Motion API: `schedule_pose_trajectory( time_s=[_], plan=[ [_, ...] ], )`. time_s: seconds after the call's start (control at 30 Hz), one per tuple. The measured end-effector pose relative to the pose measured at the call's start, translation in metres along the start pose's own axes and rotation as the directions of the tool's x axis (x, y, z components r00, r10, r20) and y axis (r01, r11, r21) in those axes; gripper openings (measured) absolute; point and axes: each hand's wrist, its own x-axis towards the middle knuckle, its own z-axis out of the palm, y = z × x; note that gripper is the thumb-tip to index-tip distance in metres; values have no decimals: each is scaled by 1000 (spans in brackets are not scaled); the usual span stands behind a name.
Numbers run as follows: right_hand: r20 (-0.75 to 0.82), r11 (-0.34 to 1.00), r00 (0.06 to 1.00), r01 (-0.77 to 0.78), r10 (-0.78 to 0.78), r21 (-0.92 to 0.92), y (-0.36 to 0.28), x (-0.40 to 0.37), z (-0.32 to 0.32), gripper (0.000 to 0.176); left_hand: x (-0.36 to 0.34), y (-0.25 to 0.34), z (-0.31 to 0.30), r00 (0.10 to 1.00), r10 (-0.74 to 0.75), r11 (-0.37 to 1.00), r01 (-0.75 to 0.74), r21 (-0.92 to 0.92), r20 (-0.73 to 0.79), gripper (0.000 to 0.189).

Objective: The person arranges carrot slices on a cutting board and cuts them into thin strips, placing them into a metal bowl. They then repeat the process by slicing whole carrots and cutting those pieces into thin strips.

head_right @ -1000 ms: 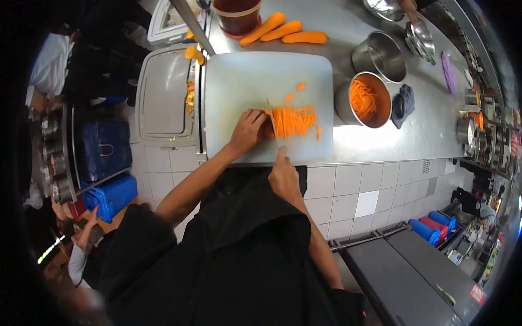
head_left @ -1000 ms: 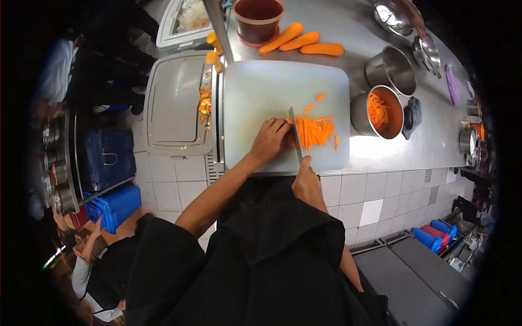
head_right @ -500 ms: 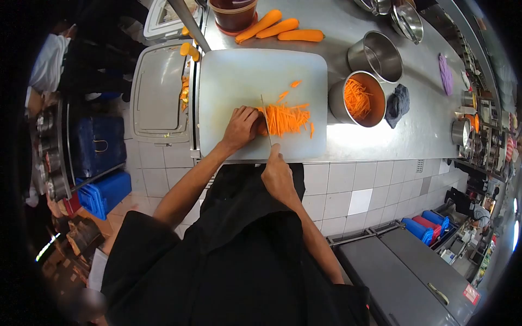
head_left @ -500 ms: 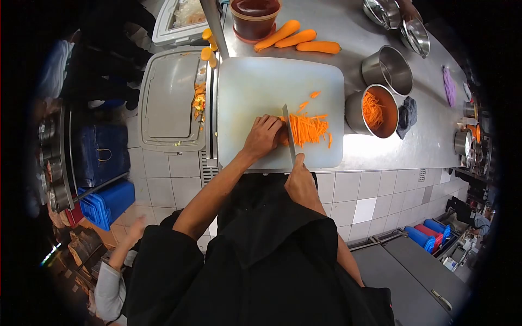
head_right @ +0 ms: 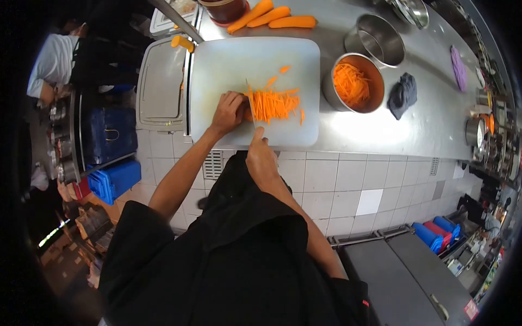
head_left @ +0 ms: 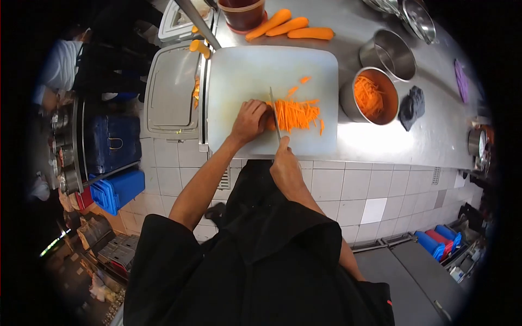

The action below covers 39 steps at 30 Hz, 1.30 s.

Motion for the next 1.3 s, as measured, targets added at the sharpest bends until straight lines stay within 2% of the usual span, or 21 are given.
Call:
schedule_pose_trajectory(
  time_s=[0.33,0.4,0.6,0.8,0.83,0.87,0.9,0.97,1.0,1.07,1.13,1.2,1.23,1.3],
  plan=[
    [-57,993,993,103,-106,-52,-1,15,-5,36,6,4,1,999,31,999,-30,10,-31,10],
    [-23,997,998,60,-61,-56,2,14,0,38,6,-1,3,999,29,1000,-29,2,-34,10],
    [-23,999,998,49,-50,-22,14,17,4,42,2,1,4,1000,-2,1000,2,-17,1,10],
    [-115,993,987,116,-113,14,20,18,4,48,2,-5,10,999,28,999,-29,-25,-29,14],
    [-127,991,983,134,-129,27,5,21,-7,48,2,-6,11,999,12,1000,-13,-27,-40,13],
    [-100,992,989,117,-112,40,-1,5,-16,47,-11,1,8,1000,-8,999,8,-42,1,13],
    [-70,992,990,122,-119,40,11,13,-8,44,-20,9,3,998,-54,997,52,-58,-29,12],
    [-107,988,983,153,-149,21,16,17,-8,42,2,-1,2,981,-83,993,66,-98,-177,10],
    [-111,988,982,155,-153,7,10,14,-11,39,8,-6,-4,982,-62,993,42,-110,-179,10],
    [-120,993,986,115,-113,9,5,9,-15,35,5,-9,-10,949,-177,978,139,-157,-262,8],
    [-95,997,993,69,-70,-18,-2,9,-15,33,2,-17,-17,962,-149,981,116,-155,-227,9],
    [-124,997,990,58,-63,-47,-8,10,-10,33,0,-23,-21,996,13,984,-28,-173,-89,12],
    [-137,996,988,54,-64,-75,-10,7,-7,32,-2,-24,-21,997,10,981,-26,-190,-83,12],
    [-174,993,982,60,-77,-103,-11,8,0,32,3,-27,-16,992,83,988,-69,-137,97,17]
  ],
)
